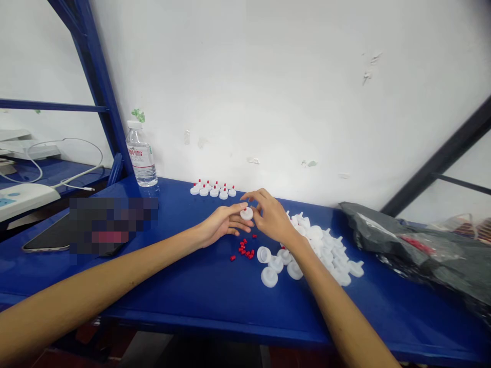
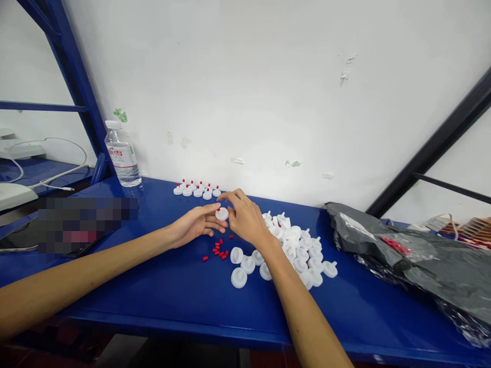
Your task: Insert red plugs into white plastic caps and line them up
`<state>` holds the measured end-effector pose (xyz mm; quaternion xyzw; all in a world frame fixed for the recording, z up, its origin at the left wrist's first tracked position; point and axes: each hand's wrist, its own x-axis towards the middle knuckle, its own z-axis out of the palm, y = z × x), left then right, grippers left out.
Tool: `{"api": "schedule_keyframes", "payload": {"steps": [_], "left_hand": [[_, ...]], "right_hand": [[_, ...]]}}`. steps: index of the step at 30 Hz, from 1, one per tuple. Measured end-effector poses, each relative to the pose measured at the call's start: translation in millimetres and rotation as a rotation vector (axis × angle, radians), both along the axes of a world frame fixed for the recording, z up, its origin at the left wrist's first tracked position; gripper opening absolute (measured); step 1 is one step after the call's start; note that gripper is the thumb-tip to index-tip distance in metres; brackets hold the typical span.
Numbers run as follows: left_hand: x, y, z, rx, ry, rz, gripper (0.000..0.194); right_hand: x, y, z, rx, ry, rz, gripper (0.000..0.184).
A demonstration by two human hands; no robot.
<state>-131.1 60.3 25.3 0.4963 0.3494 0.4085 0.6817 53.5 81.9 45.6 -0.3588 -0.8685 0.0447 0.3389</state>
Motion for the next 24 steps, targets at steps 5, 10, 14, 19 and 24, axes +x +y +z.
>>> {"api": "schedule_keyframes", "payload": {"steps": [5,10,14,19,24], "left_hand": [[-2,3,-0.7,0.084,0.077,0.073,0.049],[-4,4,-0.3,0.088,0.141,0.112,0.049],[-5,6,3.7,0.069,0.181,0.157,0.048],[-8,8,7.5,0.082,0.212,0.188,0.047],[-9,8,5.5,0.082,0.206,0.167,0.049]], "right_hand": [[-2,-7,5.0,0.03,-0.13,-0.032,0.044],[0,-9,8.4,0.045,-0.152,-0.032,0.035],[2,-9,9.8,0.048,-0.153,-0.034,0.036],[3,-11,11.5,0.042,-0.168,-0.025,0.035],[2,-12,13.6,0.012,-0.181,0.028,0.019]]}}
